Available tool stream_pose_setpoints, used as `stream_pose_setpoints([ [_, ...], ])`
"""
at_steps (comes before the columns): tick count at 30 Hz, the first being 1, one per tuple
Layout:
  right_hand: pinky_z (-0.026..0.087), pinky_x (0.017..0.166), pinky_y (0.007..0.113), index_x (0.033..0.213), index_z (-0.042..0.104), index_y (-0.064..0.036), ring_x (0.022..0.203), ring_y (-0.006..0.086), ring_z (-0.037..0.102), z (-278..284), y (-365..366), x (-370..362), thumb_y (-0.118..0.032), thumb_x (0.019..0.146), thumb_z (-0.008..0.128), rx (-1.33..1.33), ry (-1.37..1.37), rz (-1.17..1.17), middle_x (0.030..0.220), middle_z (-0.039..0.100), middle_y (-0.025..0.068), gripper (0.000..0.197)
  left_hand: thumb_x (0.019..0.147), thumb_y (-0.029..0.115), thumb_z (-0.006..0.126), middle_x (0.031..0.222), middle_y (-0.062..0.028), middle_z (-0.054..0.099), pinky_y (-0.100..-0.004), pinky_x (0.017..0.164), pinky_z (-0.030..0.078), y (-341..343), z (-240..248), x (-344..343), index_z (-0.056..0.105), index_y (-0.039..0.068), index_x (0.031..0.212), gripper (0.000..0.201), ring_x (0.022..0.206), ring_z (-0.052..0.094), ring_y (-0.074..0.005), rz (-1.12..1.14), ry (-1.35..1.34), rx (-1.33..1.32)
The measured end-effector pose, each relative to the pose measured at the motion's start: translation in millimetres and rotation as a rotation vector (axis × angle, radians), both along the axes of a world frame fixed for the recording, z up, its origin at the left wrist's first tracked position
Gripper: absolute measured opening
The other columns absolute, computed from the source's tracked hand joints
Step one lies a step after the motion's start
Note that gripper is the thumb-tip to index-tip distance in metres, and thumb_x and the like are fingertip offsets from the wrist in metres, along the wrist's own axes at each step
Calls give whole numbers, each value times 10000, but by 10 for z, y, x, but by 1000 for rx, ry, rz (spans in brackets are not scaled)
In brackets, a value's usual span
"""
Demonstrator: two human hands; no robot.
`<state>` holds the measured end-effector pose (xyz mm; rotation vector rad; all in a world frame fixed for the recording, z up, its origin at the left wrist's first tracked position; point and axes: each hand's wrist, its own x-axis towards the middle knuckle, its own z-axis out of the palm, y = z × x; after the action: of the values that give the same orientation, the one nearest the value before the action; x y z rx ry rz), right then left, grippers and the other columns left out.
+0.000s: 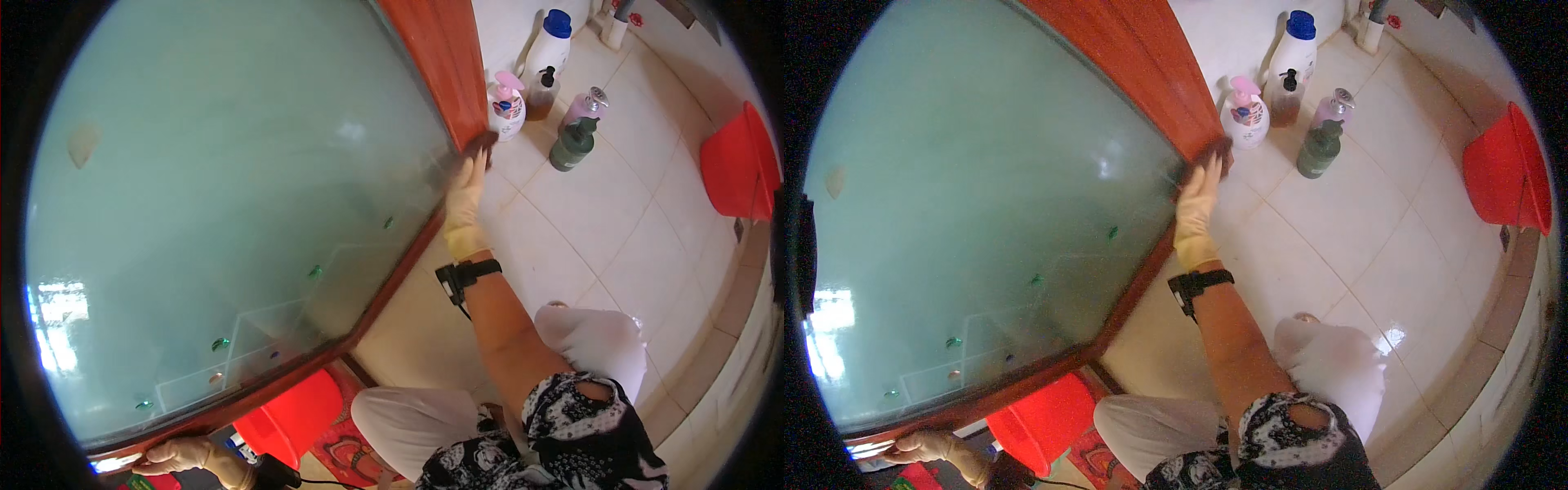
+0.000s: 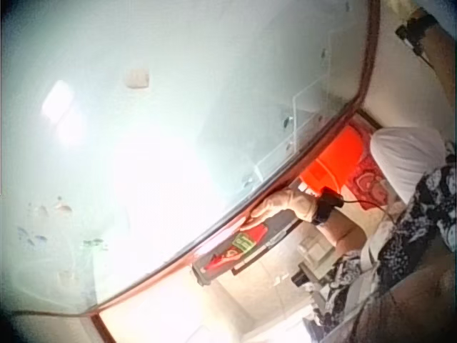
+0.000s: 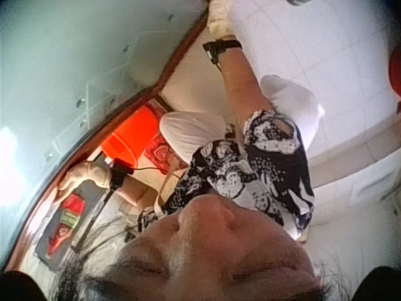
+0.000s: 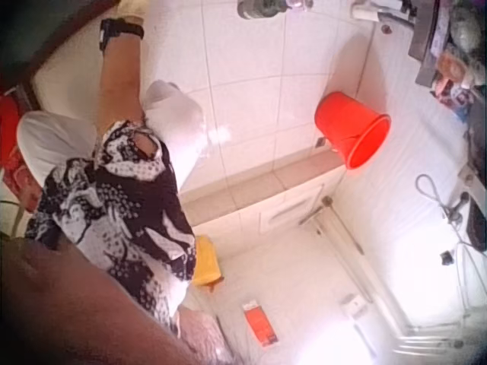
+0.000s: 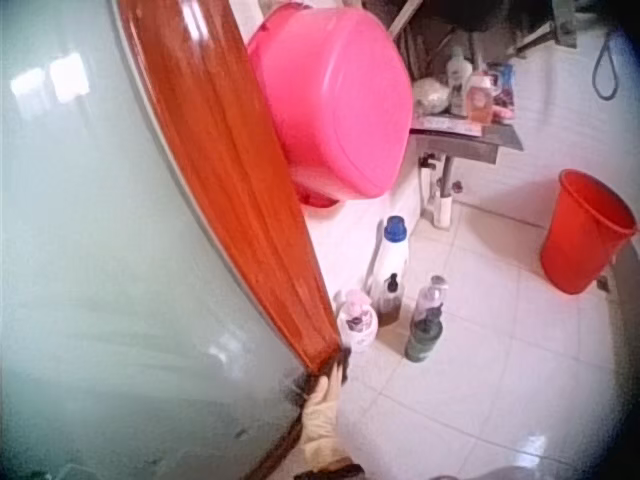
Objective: The person wipes a door frame and frosted glass surface with a cloth, then washes the cloth in a bathroom sink.
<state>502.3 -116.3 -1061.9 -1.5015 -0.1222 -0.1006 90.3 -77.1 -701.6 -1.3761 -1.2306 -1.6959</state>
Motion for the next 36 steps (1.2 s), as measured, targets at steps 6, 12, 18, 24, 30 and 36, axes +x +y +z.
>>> stream_pose_setpoints([
  [6, 369, 983, 322, 1265, 452, 59, 1171, 248, 468, 1158, -42, 138, -214, 943, 441, 471, 228, 141, 1307, 469, 172, 422, 964, 333, 360, 1389, -259, 311, -457, 1022, 374, -1, 118, -243, 248, -13, 1381, 553, 1232, 398, -379, -58, 126, 46],
  [12, 259, 1008, 571, 1360, 405, -76, 1197, 476, 370, 2803, 80, 299, -177, 906, 486, 175, -805, -59, 1351, 367, 274, 472, 958, 307, 370, 1382, -254, 322, -453, 1004, 387, 35, 11, -151, 257, -6, 1376, 535, 1211, 411, -375, -73, 95, 50],
  [18, 209, 1067, 505, 1318, 440, -58, 1271, 437, 311, 1442, 168, 231, -192, 842, 507, 110, -485, -4, 1412, 281, 269, 500, 954, 304, 381, 1369, -236, 340, -452, 975, 414, 92, 47, -224, 256, 25, 1381, 525, 1175, 439, -363, -88, 101, 54],
  [24, 217, 1096, 405, 1368, 330, 3, 1320, 370, 274, -388, 209, -13, -243, 969, 374, 13, 71, -47, 1415, 291, 260, 471, 940, 216, 361, 1344, -285, 366, -435, 1018, 373, 247, 173, -493, 286, -43, 1352, 492, 1218, 409, -392, -71, 141, 65],
  [30, 265, 1077, 400, 1315, 346, 80, 1275, 381, 339, -706, 97, -822, -250, 974, 352, -377, 240, 81, 1362, 364, 274, 475, 946, 255, 359, 1346, -277, 355, -451, 1006, 382, 77, 67, -311, 284, -25, 1356, 502, 1195, 425, -396, 2, 106, 41],
  [36, 239, 1085, 443, 1318, 365, 76, 1274, 433, 317, -264, -64, -2428, -203, 959, 323, -503, 492, 282, 1355, 360, 291, 457, 950, 219, 345, 1343, -264, 360, -417, 1013, 376, 83, -18, -263, 279, -23, 1358, 479, 1191, 424, -373, 30, 148, 65],
])
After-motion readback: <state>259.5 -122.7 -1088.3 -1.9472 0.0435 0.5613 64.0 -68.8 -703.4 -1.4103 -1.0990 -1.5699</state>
